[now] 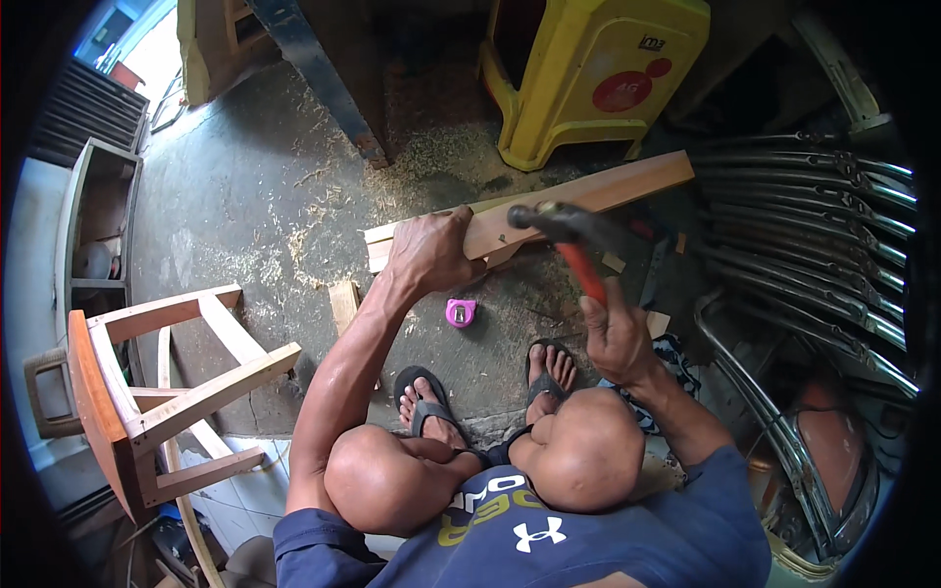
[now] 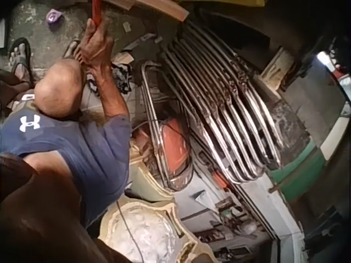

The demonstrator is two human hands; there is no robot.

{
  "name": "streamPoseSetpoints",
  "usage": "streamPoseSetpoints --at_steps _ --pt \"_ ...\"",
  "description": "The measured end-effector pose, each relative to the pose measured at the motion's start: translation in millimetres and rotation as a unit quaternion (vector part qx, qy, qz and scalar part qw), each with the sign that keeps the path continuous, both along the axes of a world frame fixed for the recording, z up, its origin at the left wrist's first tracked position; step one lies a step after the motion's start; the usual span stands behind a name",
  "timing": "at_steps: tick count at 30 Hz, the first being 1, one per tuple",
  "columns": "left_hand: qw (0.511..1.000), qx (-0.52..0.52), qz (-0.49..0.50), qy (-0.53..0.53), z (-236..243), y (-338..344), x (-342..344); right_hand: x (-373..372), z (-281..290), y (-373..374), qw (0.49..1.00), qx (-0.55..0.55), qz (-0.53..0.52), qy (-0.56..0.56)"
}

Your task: The person assembles wooden furniture components by aligning wood pieces and driving nails into them using a hammer.

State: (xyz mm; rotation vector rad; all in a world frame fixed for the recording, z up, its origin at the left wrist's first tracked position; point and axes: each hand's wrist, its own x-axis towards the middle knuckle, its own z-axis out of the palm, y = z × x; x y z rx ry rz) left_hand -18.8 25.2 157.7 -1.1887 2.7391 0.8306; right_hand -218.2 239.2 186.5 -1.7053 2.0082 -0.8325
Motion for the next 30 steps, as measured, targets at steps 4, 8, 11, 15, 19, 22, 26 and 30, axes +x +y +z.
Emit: streamPoseSetpoints --at_steps 4,8,11,15,19,22,26,30 --pt "0.998 -0.044 -0.027 0.026 -9 0 1 -11 15 -13 0.998 0.039 0.03 0.043" --pt "1.0 -0.018 -0.006 0.01 -10 1 6 10 46 -8 0.932 -0.171 0.042 -0.318" --pt "0.999 -0.023 -0.02 0.011 -10 1 -2 -10 -10 8 0.999 -0.045 0.021 0.018" --pt "0.999 -0.048 -0.018 0.001 -14 1 7 4 -5 0 0.995 0.091 -0.03 -0.004" --pt "0.999 -0.034 -0.026 -0.007 -15 -11 3 8 -15 -11 1.0 0.018 -0.007 0.008" --pt "0.999 -0.026 -0.027 -0.036 -13 -18 3 -1 3 -35 0.997 0.059 0.014 0.041" --pt "0.999 -0.02 -0.024 -0.045 -18 -27 10 16 60 -35 0.991 -0.042 -0.014 -0.128" --pt "0.997 -0.015 -0.048 -0.054 -7 -24 -4 -6 -9 -20 0.995 -0.041 -0.004 -0.09"
